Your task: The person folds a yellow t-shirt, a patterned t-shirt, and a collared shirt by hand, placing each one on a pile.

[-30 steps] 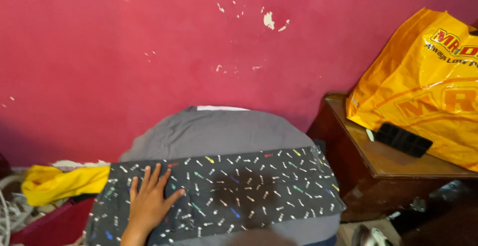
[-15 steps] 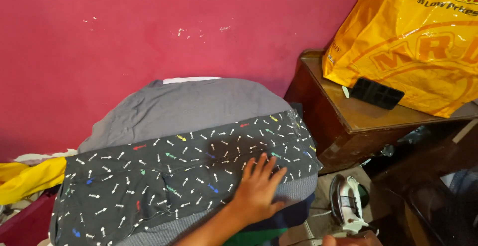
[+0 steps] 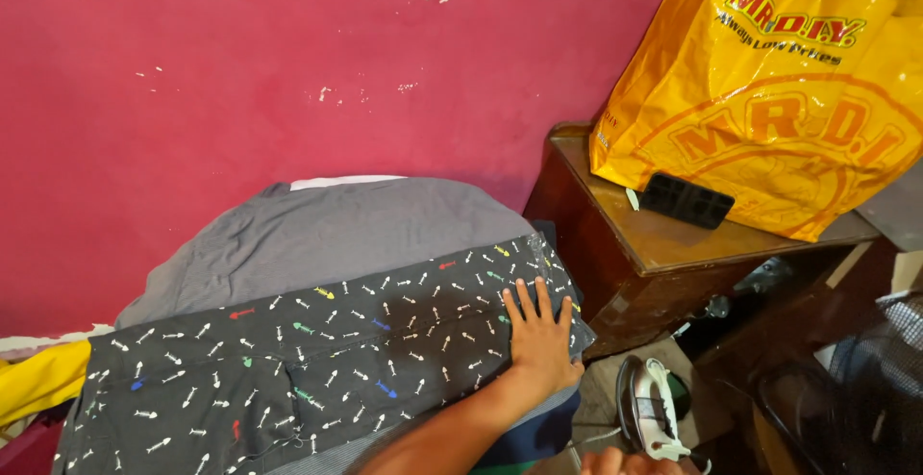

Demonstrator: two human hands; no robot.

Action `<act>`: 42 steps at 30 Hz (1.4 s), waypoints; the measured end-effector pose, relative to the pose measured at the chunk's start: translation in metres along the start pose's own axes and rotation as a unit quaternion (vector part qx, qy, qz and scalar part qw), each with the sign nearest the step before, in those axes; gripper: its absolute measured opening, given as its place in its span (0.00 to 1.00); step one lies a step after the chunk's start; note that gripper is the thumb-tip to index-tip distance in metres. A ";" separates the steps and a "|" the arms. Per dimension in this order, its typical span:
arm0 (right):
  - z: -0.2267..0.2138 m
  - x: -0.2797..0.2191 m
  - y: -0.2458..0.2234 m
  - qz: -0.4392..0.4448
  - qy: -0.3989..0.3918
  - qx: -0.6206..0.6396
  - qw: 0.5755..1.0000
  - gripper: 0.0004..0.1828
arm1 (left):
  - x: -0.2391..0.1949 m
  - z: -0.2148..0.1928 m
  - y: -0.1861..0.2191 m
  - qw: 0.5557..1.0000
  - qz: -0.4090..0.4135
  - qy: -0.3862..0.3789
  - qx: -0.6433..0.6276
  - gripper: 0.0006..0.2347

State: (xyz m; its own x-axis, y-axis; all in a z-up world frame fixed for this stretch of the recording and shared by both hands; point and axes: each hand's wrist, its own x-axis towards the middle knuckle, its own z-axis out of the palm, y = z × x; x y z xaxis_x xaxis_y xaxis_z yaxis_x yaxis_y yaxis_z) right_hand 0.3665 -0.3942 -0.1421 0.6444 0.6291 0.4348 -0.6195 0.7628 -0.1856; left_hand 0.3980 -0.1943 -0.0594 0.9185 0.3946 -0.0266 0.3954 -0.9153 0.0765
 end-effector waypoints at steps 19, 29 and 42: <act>0.002 0.214 0.073 0.118 0.270 -0.156 0.943 0.33 | -0.054 -0.091 -0.084 0.900 0.060 -0.013 -0.431 0.31; 0.014 0.209 0.141 0.100 -0.150 -0.532 0.827 0.16 | -0.086 -0.026 -0.235 0.548 -0.154 0.026 -0.822 0.41; 0.043 0.197 0.157 0.023 -0.207 -0.814 0.542 0.15 | -0.048 0.058 -0.246 0.729 -0.174 0.161 -0.642 0.36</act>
State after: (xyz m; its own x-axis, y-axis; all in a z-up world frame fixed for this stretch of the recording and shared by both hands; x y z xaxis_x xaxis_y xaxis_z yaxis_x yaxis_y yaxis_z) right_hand 0.3773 -0.1570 -0.0481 0.2804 0.8229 0.4942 0.8036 0.0803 -0.5897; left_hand 0.2571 0.0072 -0.1348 0.6325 0.7732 -0.0470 0.0831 -0.0075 0.9965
